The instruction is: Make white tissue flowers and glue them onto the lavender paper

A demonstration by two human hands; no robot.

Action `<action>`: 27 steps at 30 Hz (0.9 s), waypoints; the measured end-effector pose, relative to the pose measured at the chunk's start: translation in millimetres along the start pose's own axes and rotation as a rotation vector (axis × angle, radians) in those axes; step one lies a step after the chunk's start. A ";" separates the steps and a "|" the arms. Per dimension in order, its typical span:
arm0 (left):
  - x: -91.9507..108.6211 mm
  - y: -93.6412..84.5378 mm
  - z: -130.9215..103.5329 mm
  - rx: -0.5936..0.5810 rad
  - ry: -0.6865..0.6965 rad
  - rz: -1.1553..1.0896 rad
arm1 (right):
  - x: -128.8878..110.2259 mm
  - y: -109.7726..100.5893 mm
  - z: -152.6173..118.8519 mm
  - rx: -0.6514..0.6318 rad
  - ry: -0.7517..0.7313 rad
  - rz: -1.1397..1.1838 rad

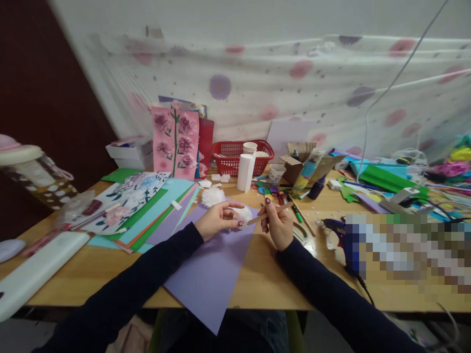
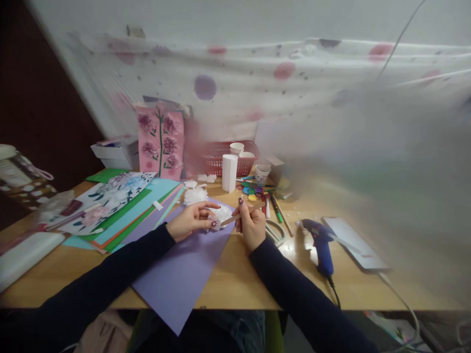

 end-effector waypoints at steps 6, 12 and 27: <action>-0.3 1.6 -0.9 0.064 0.015 0.046 | -2.3 1.8 -2.4 -0.035 0.021 0.009; 0.7 8.2 -8.1 0.065 0.073 0.252 | -4.6 0.8 -3.1 -0.029 0.032 0.054; -5.2 4.6 -8.4 -0.125 0.021 0.112 | -3.6 -4.8 2.4 0.100 0.031 0.085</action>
Point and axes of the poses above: each hand's wrist, its own z-axis towards the middle knuckle, its own y-axis out of the palm, x = y × z, the point moved 1 cm from there along z, towards the middle knuckle, and after that the axes turned 14 degrees about -z, right-handed, at the moved point
